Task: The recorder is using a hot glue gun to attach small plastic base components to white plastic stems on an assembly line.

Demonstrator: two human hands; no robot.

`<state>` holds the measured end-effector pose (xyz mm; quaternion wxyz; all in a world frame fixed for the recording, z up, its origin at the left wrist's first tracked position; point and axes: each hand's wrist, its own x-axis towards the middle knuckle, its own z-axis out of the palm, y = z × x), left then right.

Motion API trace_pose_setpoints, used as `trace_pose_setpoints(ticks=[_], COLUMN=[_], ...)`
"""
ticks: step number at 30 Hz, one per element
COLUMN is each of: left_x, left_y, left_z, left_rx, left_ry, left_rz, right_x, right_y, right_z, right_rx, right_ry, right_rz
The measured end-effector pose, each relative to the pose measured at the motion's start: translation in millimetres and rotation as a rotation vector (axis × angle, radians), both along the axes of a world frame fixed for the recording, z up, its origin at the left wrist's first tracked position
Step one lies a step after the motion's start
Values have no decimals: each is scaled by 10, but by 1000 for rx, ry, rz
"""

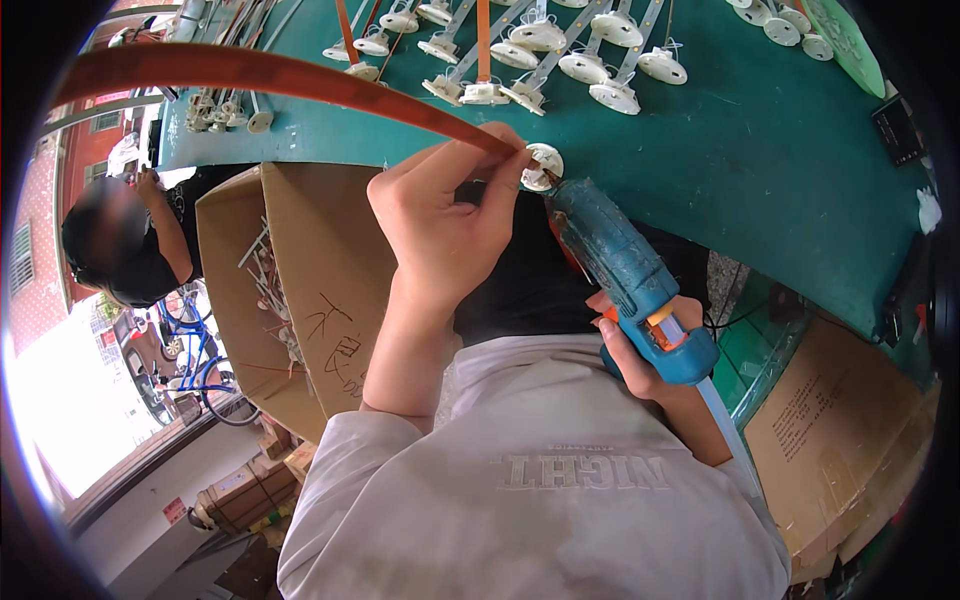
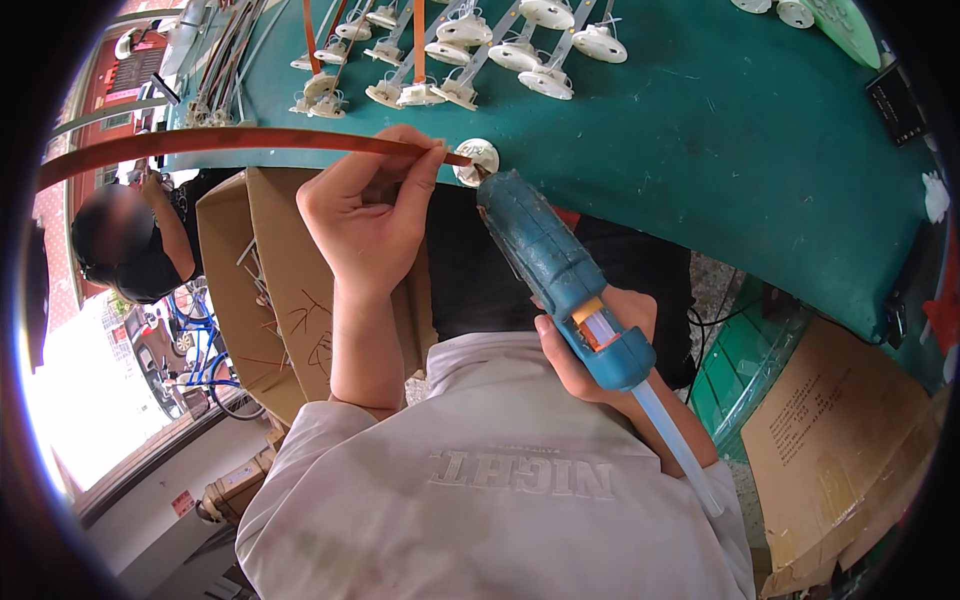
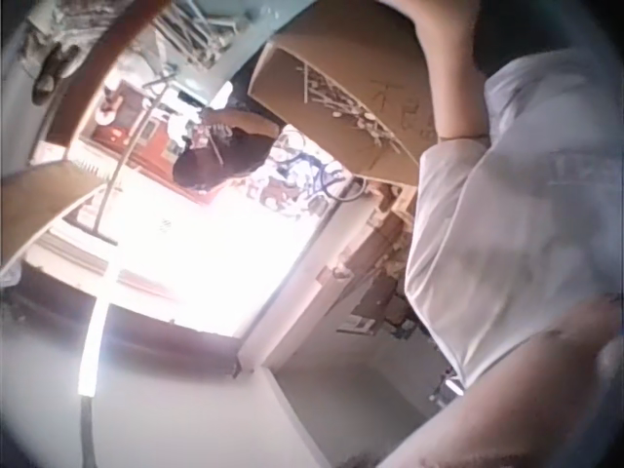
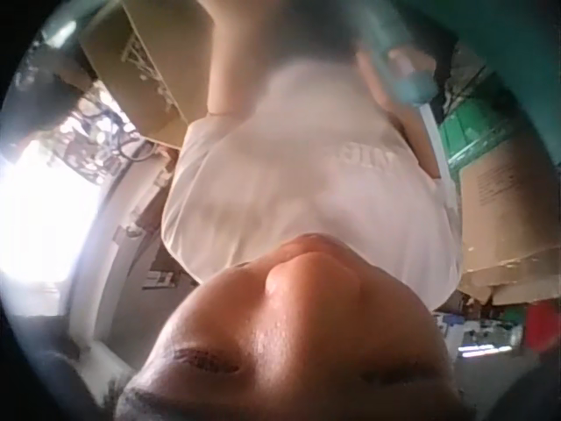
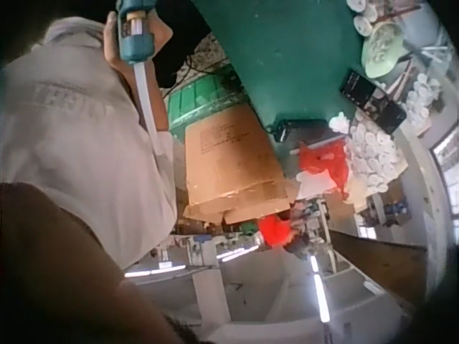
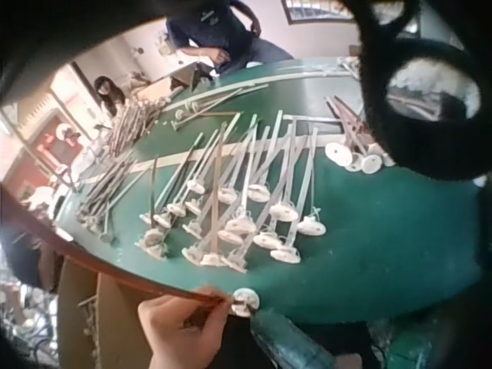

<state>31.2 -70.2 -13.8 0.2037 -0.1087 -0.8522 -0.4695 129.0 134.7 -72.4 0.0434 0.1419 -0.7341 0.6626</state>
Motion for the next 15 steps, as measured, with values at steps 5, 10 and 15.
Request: trace_pose_setpoints(ticks=[5, 10, 15], left_x=[69, 50, 40], left_y=[-11, -20, -45], left_z=[0, -9, 38], left_rx=[-83, -80, -126], left_ry=[-12, 8, 3], left_rz=[58, 48, -12], right_x=[-25, -26, -6], right_y=[-2, -6, -21], right_z=[-12, -38, -7], right_rx=[83, 65, 89], right_ry=[94, 92, 103], right_rz=[3, 9, 19])
